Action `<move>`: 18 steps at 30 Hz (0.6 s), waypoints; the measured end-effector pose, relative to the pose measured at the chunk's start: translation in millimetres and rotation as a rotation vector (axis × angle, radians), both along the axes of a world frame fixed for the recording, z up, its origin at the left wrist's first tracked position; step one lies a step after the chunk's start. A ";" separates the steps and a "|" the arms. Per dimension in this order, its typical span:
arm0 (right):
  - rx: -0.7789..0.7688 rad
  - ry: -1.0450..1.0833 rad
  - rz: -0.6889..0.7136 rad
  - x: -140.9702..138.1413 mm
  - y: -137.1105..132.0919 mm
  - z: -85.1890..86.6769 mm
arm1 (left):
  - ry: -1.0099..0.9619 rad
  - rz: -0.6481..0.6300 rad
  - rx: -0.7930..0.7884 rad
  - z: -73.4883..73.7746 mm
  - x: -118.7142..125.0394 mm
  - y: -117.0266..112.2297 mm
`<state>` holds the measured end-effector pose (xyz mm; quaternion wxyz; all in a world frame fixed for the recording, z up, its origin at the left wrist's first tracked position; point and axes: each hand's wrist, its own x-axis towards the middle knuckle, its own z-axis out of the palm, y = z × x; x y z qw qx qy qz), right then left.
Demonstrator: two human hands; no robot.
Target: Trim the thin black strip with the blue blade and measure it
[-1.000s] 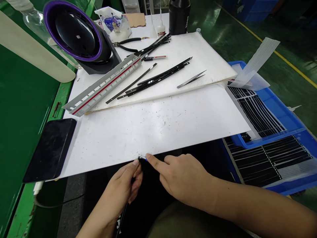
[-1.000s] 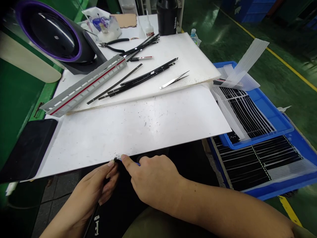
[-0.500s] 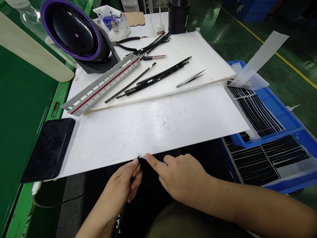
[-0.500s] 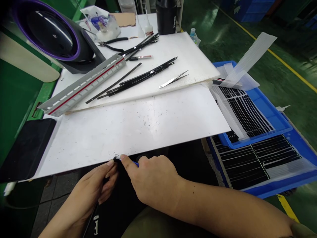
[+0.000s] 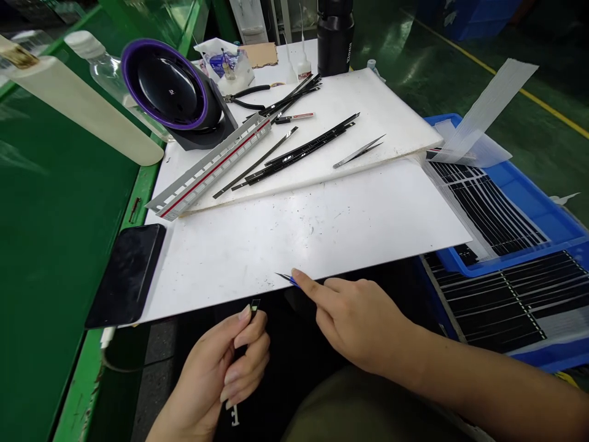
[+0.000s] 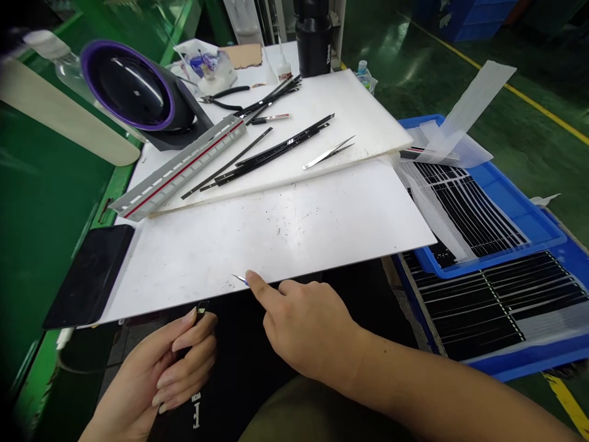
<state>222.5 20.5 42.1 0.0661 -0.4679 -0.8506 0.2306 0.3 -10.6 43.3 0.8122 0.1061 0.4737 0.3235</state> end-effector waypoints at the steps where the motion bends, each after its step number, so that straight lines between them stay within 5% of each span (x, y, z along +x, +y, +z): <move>1: -0.007 0.007 -0.005 1.9 -0.1 1.2 | -0.043 0.004 -0.001 0.8 -0.1 -0.6; 5: -0.031 0.025 -0.004 3.7 -3.6 4.1 | -0.123 0.004 -0.001 1.9 2.2 -0.5; 12: 0.016 -0.053 0.033 -5.1 -2.4 -1.0 | 0.406 -0.057 0.126 -22.0 9.8 9.2; 18: 0.001 -0.070 0.076 -11.2 2.1 -5.8 | 0.452 -0.098 0.131 -31.1 8.5 12.7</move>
